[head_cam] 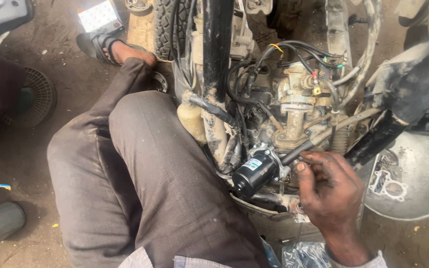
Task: Installing and wiring a starter motor or similar electrical component onto a motorcycle engine block.
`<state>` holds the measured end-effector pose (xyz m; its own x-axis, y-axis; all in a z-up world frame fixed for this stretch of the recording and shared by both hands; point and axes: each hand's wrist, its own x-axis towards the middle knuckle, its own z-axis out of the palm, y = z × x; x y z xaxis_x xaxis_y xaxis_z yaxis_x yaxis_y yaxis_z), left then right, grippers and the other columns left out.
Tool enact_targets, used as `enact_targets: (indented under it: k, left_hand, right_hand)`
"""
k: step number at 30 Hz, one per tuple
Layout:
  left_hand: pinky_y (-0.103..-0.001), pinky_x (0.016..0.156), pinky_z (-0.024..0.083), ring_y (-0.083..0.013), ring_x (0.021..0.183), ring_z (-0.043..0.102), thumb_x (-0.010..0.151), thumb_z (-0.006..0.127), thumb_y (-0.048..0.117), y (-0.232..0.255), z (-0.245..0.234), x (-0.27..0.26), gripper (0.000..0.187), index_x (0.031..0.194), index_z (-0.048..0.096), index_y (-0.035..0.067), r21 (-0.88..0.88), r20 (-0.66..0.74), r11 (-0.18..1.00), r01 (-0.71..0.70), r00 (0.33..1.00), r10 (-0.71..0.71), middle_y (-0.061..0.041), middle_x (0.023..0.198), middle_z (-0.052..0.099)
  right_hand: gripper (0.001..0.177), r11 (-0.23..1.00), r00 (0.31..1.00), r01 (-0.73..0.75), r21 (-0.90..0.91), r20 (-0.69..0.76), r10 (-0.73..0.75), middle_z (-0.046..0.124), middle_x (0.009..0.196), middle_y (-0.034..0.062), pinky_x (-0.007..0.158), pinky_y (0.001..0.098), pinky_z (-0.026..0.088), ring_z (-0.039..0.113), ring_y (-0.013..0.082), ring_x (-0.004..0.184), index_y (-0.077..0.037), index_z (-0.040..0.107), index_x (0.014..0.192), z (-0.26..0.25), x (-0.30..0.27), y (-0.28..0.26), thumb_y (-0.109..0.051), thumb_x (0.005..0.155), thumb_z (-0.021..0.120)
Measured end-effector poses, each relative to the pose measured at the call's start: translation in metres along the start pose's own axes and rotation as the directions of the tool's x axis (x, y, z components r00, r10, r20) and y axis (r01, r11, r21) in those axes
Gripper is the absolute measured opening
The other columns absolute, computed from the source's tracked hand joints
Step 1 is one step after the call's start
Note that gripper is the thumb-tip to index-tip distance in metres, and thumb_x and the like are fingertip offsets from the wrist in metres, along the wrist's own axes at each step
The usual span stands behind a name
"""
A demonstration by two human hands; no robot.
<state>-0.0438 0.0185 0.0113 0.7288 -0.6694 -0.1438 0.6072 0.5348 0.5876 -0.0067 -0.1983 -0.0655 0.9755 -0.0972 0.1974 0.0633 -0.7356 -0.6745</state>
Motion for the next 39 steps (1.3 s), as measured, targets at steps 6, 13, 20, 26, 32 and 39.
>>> enact_targets:
  k: [6,13,20,26,32,39]
  left_hand:
    - [-0.023,0.076,0.059,-0.0134,0.081,0.07,0.093,0.076,0.003,0.023,0.011,0.026,0.014,0.103,0.074,-0.007,-0.023,-0.237,0.995,0.094,0.967,-0.096,-0.009,0.089,0.075]
    - [-0.024,0.058,0.057,-0.0113,0.066,0.068,0.094,0.07,0.003,0.003,-0.029,0.057,0.014,0.101,0.078,-0.006,0.123,-0.532,0.983,0.136,0.845,-0.051,-0.01,0.082,0.077]
    - [-0.022,0.068,0.058,-0.0088,0.075,0.071,0.094,0.062,-0.001,0.017,-0.012,0.072,0.037,0.131,0.064,-0.001,0.241,-0.532,0.95,0.198,0.846,-0.041,-0.008,0.086,0.078]
    - [-0.025,0.077,0.056,-0.0095,0.084,0.069,0.097,0.059,0.001,0.021,-0.007,0.073,0.044,0.141,0.059,0.0,0.401,-0.442,0.883,0.243,0.896,-0.046,-0.009,0.089,0.075]
    - [-0.033,0.092,0.058,-0.0203,0.106,0.071,0.098,0.061,0.01,0.072,0.011,0.1,0.044,0.141,0.058,0.003,0.73,-0.34,0.637,0.245,0.94,0.028,-0.015,0.12,0.07]
    - [-0.047,0.09,0.057,-0.0389,0.103,0.071,0.092,0.067,0.015,0.112,-0.013,0.187,0.026,0.114,0.07,0.001,0.978,-0.123,-0.106,0.181,0.905,0.407,-0.023,0.117,0.071]
  right_hand:
    - [0.019,0.999,0.998,-0.011,0.05,-0.066,0.014,0.073,0.096,0.0123,0.061,0.0241,0.061,0.074,0.0158,0.079,0.001,0.072,0.11,-0.001,-0.002,-0.007,-0.009,0.094,0.072]
    - [0.031,0.811,0.974,-0.194,0.552,0.01,0.227,0.073,0.101,0.0137,0.063,0.0215,0.053,0.066,0.0125,0.077,-0.002,0.07,0.125,-0.015,-0.017,-0.014,-0.007,0.094,0.068]
    - [0.037,0.902,0.983,0.077,0.425,0.119,-0.139,0.067,0.109,0.0141,0.079,0.0289,0.065,0.076,0.017,0.096,-0.004,0.075,0.116,-0.021,0.004,-0.046,-0.002,0.08,0.078]
    - [0.02,0.93,0.997,0.071,0.36,0.009,-0.079,0.072,0.102,0.0106,0.075,0.0284,0.064,0.079,0.017,0.093,-0.005,0.078,0.102,-0.016,0.001,-0.036,-0.001,0.082,0.077]
    - [0.012,0.959,0.994,-0.049,0.279,-0.077,0.073,0.076,0.097,0.0118,0.069,0.0269,0.065,0.078,0.017,0.087,0.0,0.075,0.099,-0.012,-0.004,-0.024,-0.005,0.089,0.07]
    - [0.013,0.986,0.981,-0.119,0.12,-0.141,0.136,0.074,0.091,0.0141,0.062,0.0305,0.059,0.075,0.0184,0.078,0.007,0.068,0.097,0.005,-0.005,-0.015,-0.005,0.092,0.067]
